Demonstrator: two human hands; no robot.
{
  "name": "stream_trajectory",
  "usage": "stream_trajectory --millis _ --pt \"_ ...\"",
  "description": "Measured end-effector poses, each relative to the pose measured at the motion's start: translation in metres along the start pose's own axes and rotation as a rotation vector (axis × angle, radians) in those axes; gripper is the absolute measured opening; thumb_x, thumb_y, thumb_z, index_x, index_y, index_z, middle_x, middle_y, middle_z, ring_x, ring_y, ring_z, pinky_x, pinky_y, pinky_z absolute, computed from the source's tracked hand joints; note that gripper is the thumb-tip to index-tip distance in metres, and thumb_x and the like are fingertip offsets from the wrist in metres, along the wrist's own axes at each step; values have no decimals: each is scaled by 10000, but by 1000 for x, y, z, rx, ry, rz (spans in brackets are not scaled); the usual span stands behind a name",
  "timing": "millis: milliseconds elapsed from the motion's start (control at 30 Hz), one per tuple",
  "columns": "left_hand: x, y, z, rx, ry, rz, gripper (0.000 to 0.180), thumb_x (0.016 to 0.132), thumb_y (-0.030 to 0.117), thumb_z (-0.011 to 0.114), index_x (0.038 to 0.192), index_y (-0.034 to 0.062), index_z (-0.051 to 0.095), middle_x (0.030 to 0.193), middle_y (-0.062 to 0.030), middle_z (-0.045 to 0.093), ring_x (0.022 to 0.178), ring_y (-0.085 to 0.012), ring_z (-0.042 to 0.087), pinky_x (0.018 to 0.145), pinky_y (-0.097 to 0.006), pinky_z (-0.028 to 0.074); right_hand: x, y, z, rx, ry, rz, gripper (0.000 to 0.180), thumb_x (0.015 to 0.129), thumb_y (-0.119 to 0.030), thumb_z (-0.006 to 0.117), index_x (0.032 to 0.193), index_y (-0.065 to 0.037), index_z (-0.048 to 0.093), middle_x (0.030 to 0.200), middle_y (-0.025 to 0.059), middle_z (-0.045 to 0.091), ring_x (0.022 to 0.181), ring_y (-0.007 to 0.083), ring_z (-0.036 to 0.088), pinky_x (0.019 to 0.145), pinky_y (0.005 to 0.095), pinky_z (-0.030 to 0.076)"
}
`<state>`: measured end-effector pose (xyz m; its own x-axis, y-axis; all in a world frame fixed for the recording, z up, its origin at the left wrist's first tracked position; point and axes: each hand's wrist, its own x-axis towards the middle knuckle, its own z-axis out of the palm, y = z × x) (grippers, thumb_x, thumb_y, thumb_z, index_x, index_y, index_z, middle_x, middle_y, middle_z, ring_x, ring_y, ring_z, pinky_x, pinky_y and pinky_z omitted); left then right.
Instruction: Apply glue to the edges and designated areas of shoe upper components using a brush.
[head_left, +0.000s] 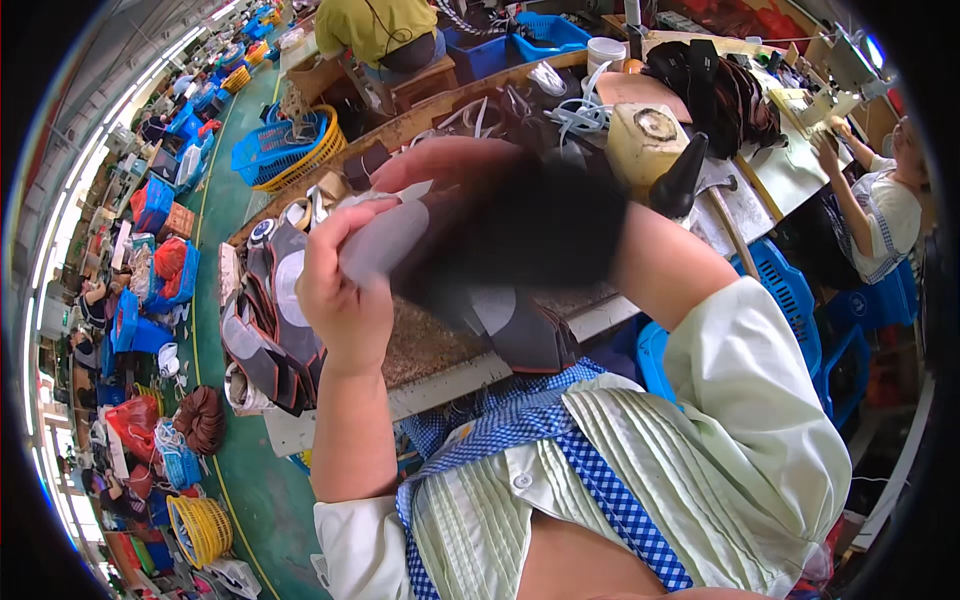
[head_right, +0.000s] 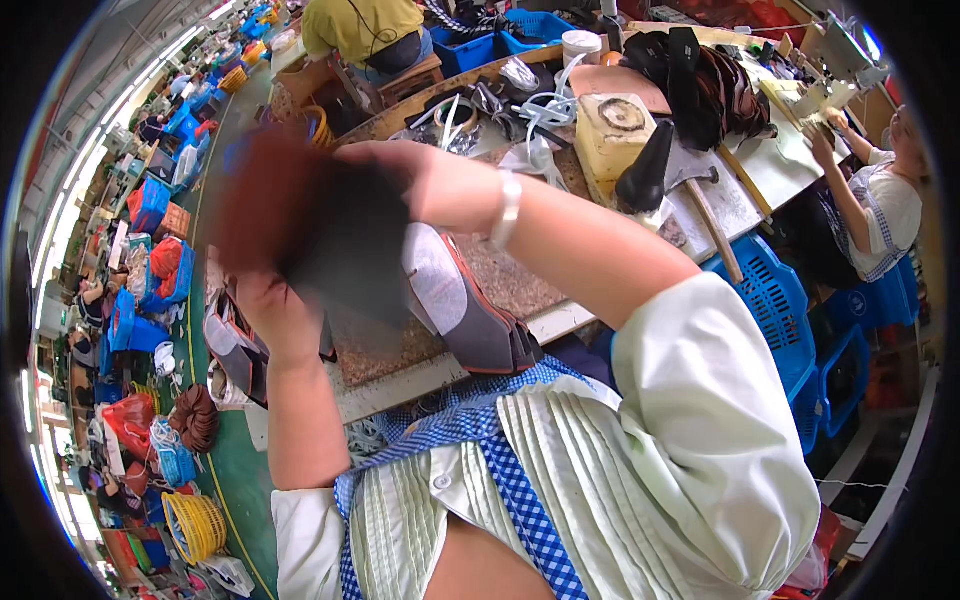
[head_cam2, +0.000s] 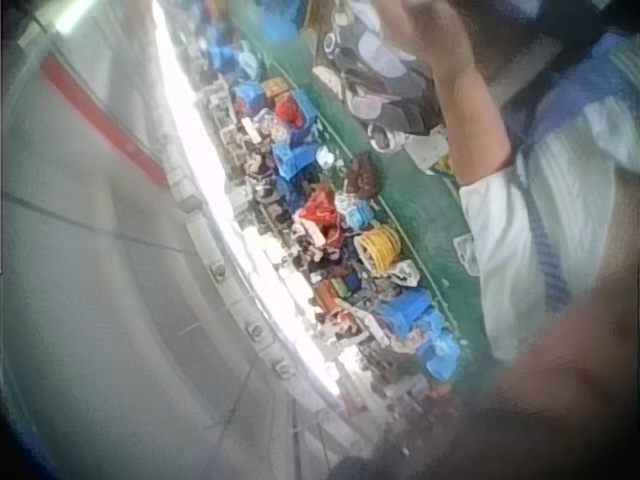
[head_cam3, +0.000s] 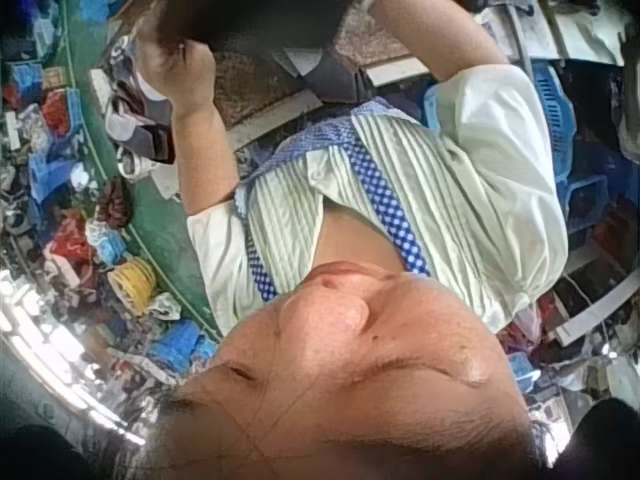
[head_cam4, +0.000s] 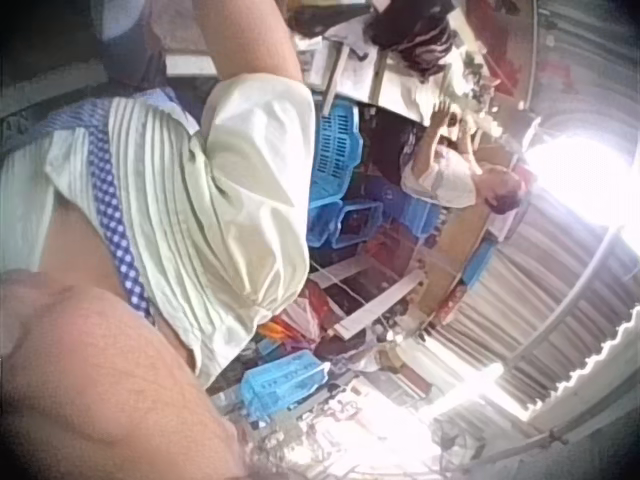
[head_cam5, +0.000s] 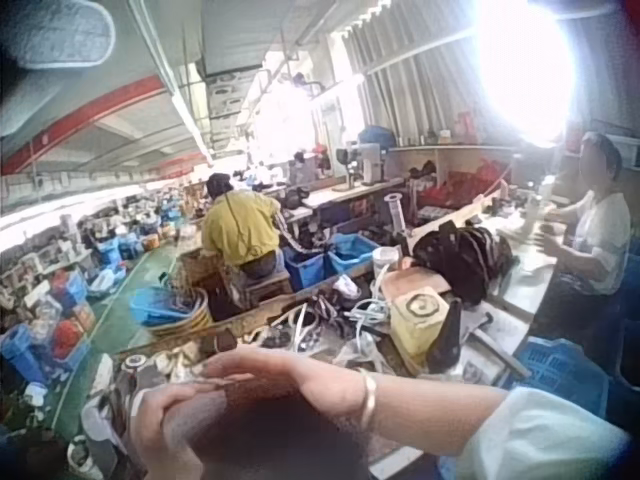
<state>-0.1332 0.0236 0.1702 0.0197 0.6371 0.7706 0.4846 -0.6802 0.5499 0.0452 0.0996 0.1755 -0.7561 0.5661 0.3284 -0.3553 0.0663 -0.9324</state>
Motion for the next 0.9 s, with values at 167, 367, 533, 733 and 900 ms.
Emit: stream_trajectory --millis 167,367,533,733,900 --pt "0 -19 15 72 -212 407 207 722 75 633 905 56 538 1098 -195 591 1099 -384 516 941 -459 390 -34 13 -22 382 55 8 778 716 -257 753 1335 -22 344 1275 111 450 1161 202 450 933 362 401" --pt "-7 -19 24 290 -162 361 186 814 88 570 997 56 577 1347 -227 343 1166 -374 438 947 -444 385 -63 39 19 79 384 -101 530 774 -72 698 1228 18 441 1076 28 562 972 77 507 870 249 430" --pt "-31 -31 40 -729 -60 -710 432 865 38 522 1258 -37 358 1252 -144 457 1084 -220 519 911 -327 423 -68 67 10 -147 562 -133 543 758 -118 717 1205 35 450 1029 89 599 915 116 547 823 271 452" --pt "-59 -58 55 -714 -116 -975 413 835 38 594 1199 -21 408 1081 -103 577 941 -169 578 783 -299 483 -133 26 -67 -1227 903 -436 469 668 -140 772 1065 -52 538 923 97 595 764 194 591 632 292 490" --pt "-72 -86 44 -693 -197 -1216 342 838 51 589 1138 -20 441 1025 -78 606 864 -146 603 700 -281 510 -215 10 -186 -1234 904 -233 527 731 -200 707 1185 -52 485 1247 105 483 1181 243 424 960 361 348"
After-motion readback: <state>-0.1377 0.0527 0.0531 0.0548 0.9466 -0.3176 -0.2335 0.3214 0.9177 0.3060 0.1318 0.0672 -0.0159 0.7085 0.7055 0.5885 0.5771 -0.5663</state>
